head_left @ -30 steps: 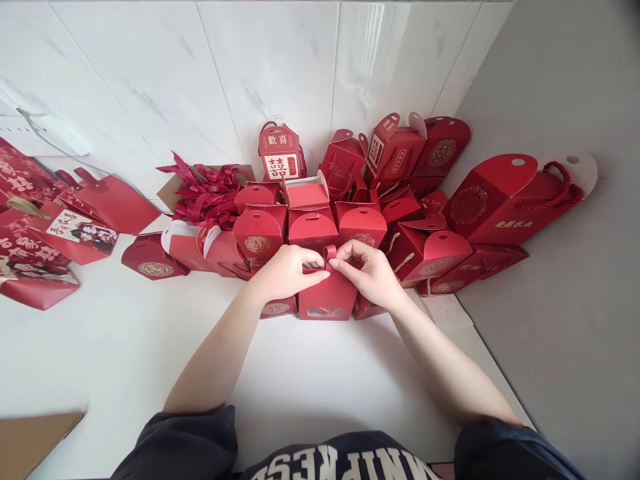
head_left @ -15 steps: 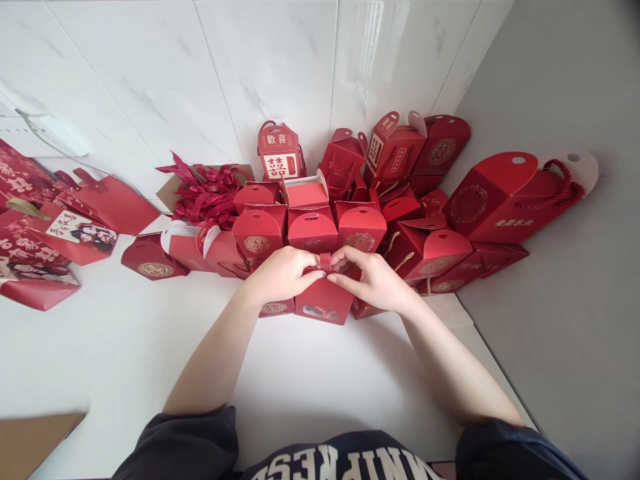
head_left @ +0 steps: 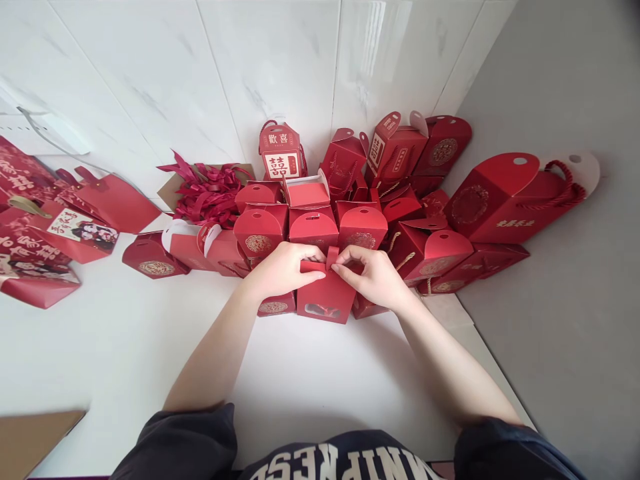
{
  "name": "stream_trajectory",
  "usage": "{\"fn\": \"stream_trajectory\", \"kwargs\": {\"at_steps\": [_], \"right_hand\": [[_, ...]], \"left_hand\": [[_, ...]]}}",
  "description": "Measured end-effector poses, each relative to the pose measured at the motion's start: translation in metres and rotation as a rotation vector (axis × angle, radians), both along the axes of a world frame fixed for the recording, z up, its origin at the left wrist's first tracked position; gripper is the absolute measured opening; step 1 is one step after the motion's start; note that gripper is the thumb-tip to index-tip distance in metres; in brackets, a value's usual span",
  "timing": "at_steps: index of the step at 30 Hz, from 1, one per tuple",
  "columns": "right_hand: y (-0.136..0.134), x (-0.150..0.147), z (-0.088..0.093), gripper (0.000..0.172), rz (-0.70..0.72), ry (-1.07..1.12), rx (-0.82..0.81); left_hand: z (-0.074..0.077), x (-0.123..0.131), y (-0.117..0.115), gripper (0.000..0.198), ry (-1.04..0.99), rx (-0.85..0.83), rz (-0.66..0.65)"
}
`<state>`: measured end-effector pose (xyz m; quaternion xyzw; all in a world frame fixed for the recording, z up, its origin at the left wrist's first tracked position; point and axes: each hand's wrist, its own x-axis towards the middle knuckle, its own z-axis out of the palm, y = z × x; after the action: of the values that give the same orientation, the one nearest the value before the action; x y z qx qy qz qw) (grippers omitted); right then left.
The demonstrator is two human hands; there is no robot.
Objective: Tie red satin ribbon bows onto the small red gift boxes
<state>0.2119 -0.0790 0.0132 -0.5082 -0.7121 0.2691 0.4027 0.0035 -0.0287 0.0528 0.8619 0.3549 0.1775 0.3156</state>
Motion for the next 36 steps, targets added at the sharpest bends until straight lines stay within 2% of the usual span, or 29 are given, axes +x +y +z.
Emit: {"fn": "stream_trajectory", "kwargs": {"at_steps": [6, 13, 20, 27, 31, 36], "right_hand": [[-0.0022, 0.0001, 0.0005, 0.011, 0.028, -0.064, 0.059], [-0.0021, 0.0021, 0.001, 0.012, 0.068, -0.092, 0.061], [-0.0001, 0.0041, 0.0006, 0.009, 0.151, -0.088, 0.1], [0.001, 0.0015, -0.0011, 0.012, 0.07, 0.007, 0.009], [0.0005, -0.0001, 0.0009, 0.017, 0.062, -0.082, 0.066], [0.0003, -0.0005, -0.0008, 0.013, 0.071, -0.078, 0.148]], "left_hand": [[0.0023, 0.0024, -0.0037, 0.009, 0.038, 0.029, 0.04], [0.0008, 0.0017, -0.0017, 0.015, 0.096, 0.028, 0.009], [-0.0024, 0.0017, -0.0018, 0.015, 0.023, -0.035, -0.016], [-0.0007, 0.0042, -0.002, 0.009, 0.019, 0.013, 0.015], [0.0005, 0.0046, -0.0024, 0.014, 0.064, 0.035, 0.017], [0.0048, 0.0045, -0.0096, 0.022, 0.162, 0.142, 0.026]]}}
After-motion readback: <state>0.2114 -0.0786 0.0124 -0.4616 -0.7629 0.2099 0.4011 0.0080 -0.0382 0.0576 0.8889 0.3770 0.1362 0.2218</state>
